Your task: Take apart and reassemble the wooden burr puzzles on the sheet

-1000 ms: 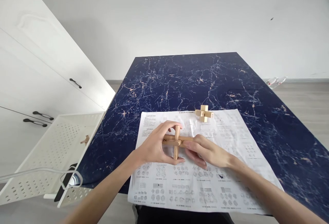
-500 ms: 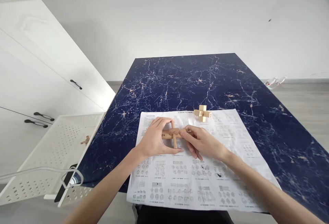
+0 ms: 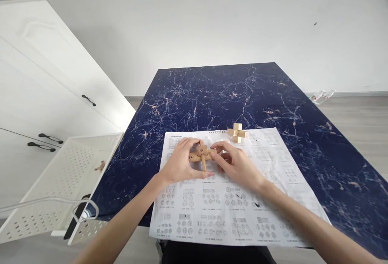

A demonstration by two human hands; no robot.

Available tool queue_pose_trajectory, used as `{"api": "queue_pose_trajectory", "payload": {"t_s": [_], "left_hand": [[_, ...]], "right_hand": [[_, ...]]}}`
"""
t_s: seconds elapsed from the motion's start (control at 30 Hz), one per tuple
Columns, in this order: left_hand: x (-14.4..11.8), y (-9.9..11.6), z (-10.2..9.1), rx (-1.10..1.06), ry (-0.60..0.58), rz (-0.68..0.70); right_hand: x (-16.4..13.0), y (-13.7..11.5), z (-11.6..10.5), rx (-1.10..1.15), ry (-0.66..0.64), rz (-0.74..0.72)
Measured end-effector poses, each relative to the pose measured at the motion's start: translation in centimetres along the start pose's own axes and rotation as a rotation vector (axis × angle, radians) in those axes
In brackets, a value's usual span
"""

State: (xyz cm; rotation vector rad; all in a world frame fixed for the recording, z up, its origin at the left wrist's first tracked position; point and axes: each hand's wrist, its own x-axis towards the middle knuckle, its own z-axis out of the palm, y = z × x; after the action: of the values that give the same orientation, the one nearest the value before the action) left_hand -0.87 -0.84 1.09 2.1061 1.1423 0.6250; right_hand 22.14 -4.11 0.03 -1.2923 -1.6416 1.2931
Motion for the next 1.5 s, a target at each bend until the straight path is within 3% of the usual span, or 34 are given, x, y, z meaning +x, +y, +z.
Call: {"api": "queue_pose_trajectory", "payload": {"t_s": [0.2, 0.33, 0.57, 0.9, 1.27, 1.5], "left_hand": [[-0.2, 0.2, 0.1, -0.003, -0.007, 0.021], [-0.2, 0.2, 0.1, -0.016, -0.032, 0.110], [-0.4, 0.1, 0.1, -0.039, 0.016, 0.179], [-0.5, 0.2, 0.1, -0.177, -0.097, 0.230], [-0.5, 0.1, 0.2, -0.235, -0.119, 0.236], [-0.2, 0.7, -0.4, -0.367, -0.092, 0.073]], "right_hand": [[-0.1, 0.0, -0.1, 0.032, -0.049, 0.033], [-0.1, 0.4, 0.5, 0.208, -0.127, 0.052], [0.0, 0.6, 1.0, 0.411, -0.147, 0.043], [0.1, 0.0, 0.2, 0.472, -0.246, 0.012], [0.3, 0.1, -0.6, 0.713, -0.279, 0.089], [0.5, 0.6, -1.1, 0.867, -0.234, 0.134]]}}
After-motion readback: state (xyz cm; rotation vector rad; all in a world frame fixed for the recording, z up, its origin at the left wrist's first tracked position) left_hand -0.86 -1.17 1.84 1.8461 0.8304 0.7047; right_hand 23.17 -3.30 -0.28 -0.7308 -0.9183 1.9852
